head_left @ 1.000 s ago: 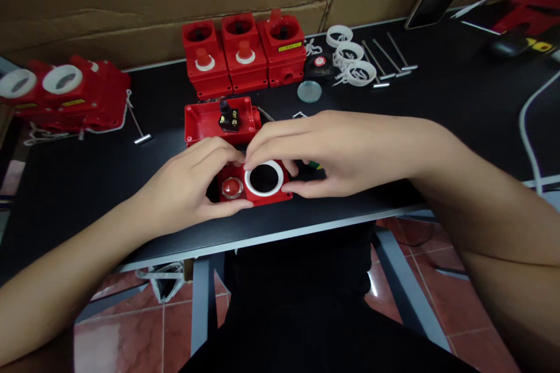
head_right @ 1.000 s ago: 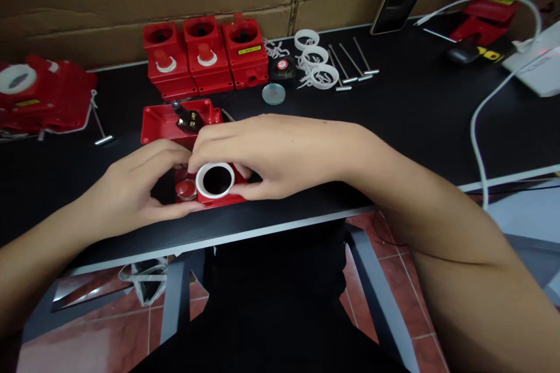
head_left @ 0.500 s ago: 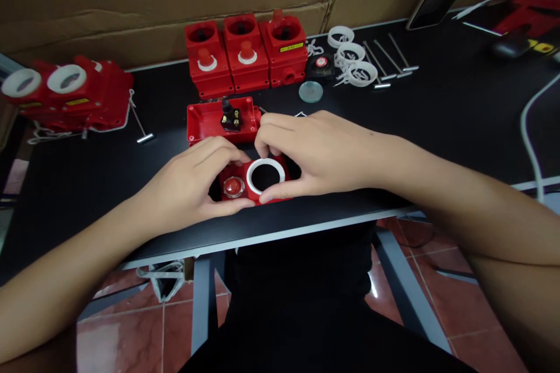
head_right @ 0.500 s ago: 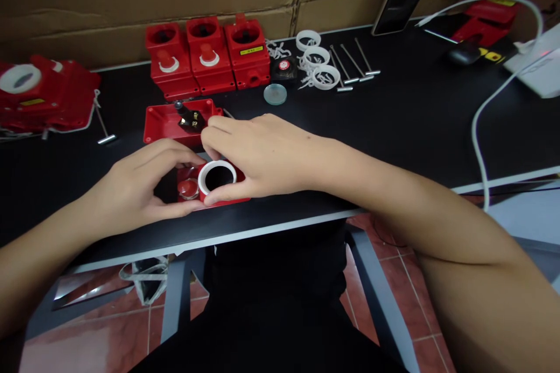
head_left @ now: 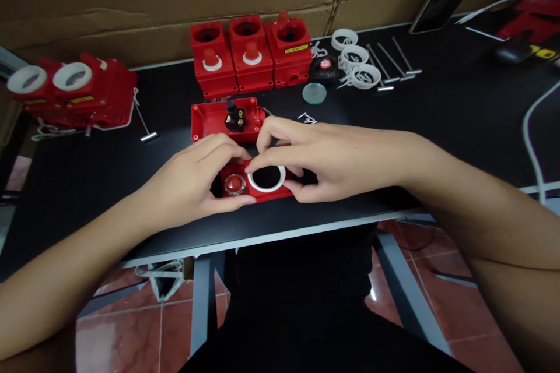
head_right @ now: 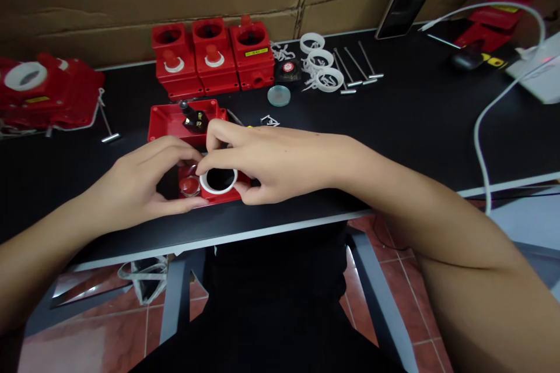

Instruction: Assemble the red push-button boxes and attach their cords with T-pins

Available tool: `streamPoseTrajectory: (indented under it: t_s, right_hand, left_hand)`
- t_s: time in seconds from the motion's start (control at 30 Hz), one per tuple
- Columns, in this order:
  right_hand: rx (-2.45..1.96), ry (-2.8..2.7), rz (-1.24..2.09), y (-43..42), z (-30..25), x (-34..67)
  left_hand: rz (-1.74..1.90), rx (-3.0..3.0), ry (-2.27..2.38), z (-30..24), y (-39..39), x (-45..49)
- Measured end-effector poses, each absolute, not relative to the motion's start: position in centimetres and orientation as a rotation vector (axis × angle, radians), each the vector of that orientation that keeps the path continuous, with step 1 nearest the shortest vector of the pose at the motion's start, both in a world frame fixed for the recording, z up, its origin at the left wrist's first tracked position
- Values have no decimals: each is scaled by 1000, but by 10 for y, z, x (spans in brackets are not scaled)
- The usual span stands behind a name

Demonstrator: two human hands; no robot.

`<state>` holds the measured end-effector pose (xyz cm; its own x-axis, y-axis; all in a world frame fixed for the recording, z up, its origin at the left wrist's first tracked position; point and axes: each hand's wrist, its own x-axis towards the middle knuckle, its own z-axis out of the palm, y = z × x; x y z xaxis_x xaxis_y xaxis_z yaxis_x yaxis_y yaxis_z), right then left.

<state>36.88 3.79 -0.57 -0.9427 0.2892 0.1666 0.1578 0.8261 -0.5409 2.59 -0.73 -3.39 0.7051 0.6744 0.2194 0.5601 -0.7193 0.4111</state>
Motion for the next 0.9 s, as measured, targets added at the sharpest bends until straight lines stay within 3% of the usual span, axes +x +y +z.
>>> streamPoseTrajectory:
  t_s: [0.23, 0.53, 0.77, 0.9]
  right_hand:
    - [-379, -2725, 844, 38, -8, 365]
    - [-778, -2750, 525, 32, -14, 345]
    - [-334, -2712, 831, 42, 0, 367]
    - [-354, -2782, 770, 38, 1, 369]
  left_hand:
    - [571, 2663, 911, -34, -7, 27]
    - [518, 2612, 932, -32, -9, 29]
    - [532, 2602, 931, -33, -8, 27]
    - [524, 2609, 947, -35, -8, 26]
